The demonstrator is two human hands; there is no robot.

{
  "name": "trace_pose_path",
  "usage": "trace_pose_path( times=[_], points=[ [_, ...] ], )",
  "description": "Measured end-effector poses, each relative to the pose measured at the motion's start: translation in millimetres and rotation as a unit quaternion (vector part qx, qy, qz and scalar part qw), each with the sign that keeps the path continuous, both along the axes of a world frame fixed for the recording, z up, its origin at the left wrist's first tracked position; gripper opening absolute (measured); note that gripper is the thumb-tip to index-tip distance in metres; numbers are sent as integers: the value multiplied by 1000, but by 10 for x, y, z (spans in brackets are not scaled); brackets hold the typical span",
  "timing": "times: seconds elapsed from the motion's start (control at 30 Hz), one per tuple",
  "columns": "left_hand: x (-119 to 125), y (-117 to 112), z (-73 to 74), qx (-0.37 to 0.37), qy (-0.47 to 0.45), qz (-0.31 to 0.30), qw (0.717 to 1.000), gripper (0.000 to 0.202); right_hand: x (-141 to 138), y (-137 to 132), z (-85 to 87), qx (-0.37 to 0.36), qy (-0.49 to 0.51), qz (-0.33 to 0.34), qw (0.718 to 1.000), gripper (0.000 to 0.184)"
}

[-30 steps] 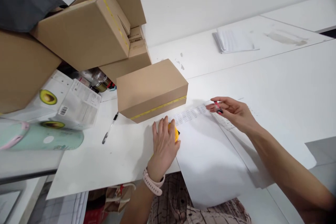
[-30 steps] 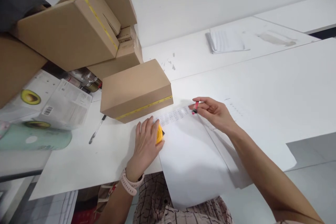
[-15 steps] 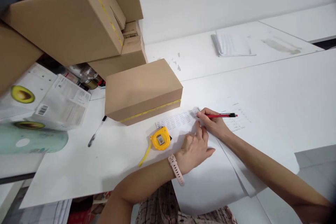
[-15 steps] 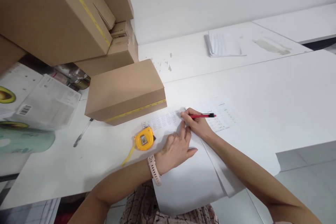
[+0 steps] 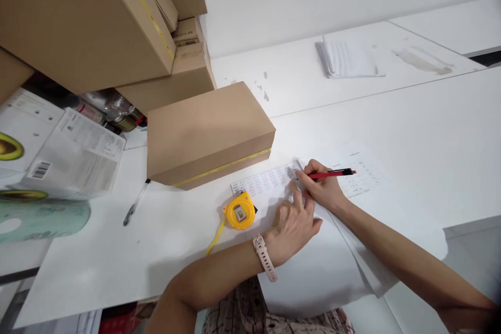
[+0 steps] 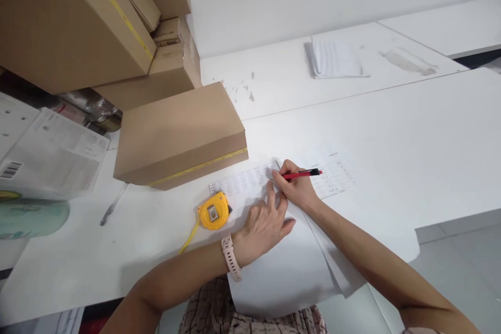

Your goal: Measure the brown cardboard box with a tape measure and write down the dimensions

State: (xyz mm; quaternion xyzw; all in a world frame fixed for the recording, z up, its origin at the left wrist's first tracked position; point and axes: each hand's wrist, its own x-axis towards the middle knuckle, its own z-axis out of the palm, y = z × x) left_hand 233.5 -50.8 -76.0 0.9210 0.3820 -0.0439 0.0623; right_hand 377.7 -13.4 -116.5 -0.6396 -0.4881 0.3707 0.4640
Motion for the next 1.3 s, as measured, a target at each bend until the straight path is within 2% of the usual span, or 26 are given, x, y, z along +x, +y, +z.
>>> trace_pose_path(
  times=[0.37,0.8,1.3],
  points=[
    [-14,-24,7,58,8,-8,998,63,19,21,-30,1,-32,16,999,32],
    [-12,-26,-38,78,19,-9,997,64,18,27,-13,12,-8,9,1000,32],
    [-8,-27,-27,81,19,-9,996,64,24,21,8,13,-18,-12,1000,34]
  ],
)
